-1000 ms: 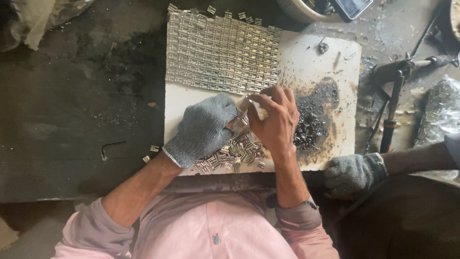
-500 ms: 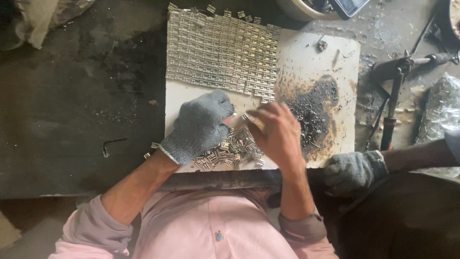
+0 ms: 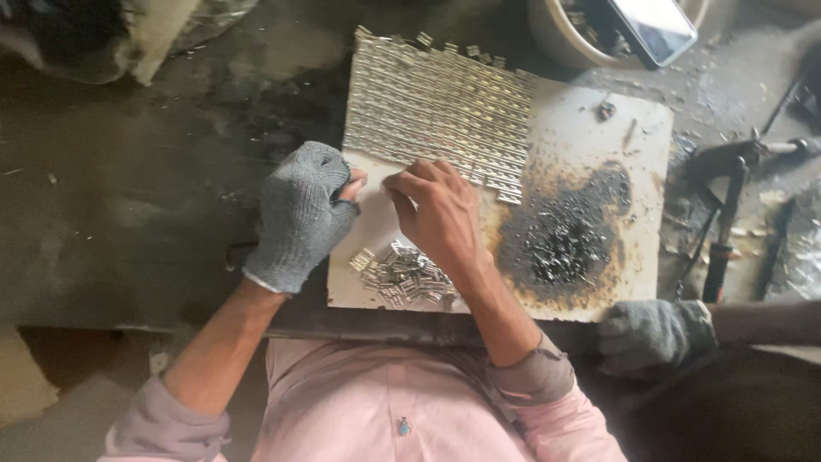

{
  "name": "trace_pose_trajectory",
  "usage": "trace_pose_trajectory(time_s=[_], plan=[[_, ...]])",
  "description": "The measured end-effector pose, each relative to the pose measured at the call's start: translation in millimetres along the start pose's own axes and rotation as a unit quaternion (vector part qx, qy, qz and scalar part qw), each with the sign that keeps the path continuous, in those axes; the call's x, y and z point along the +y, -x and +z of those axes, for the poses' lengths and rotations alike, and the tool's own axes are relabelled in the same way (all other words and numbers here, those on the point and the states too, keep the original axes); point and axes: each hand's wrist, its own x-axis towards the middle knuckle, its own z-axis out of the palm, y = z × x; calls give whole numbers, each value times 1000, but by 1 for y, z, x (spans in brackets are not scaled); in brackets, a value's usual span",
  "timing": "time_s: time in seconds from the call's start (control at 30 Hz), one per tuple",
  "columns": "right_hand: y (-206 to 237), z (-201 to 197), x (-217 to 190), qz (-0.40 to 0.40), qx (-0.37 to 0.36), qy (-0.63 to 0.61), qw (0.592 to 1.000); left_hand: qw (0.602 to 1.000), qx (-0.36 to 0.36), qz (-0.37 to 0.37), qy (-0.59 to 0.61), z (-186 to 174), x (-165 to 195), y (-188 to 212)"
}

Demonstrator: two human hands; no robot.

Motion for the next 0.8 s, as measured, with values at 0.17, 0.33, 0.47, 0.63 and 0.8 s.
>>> trace_pose_trajectory(time_s=[0.17, 0.33, 0.47, 0.63, 0.8], plan=[[-16, 16, -8, -19, 9, 2, 1000, 995, 82, -37, 52, 13, -6, 5], [-19, 20, -11, -16, 42, 0, 999, 989, 116, -65, 64, 19, -8, 7], [-19, 19, -11, -10, 51, -4, 999, 980, 147, -106, 78, 22, -9, 10], [-20, 18, -13, -15, 59, -7, 998, 982, 141, -101, 79, 23, -11, 9], [-23, 3, -15, -10, 36, -31, 999, 983, 134, -94, 79, 25, -9, 9]])
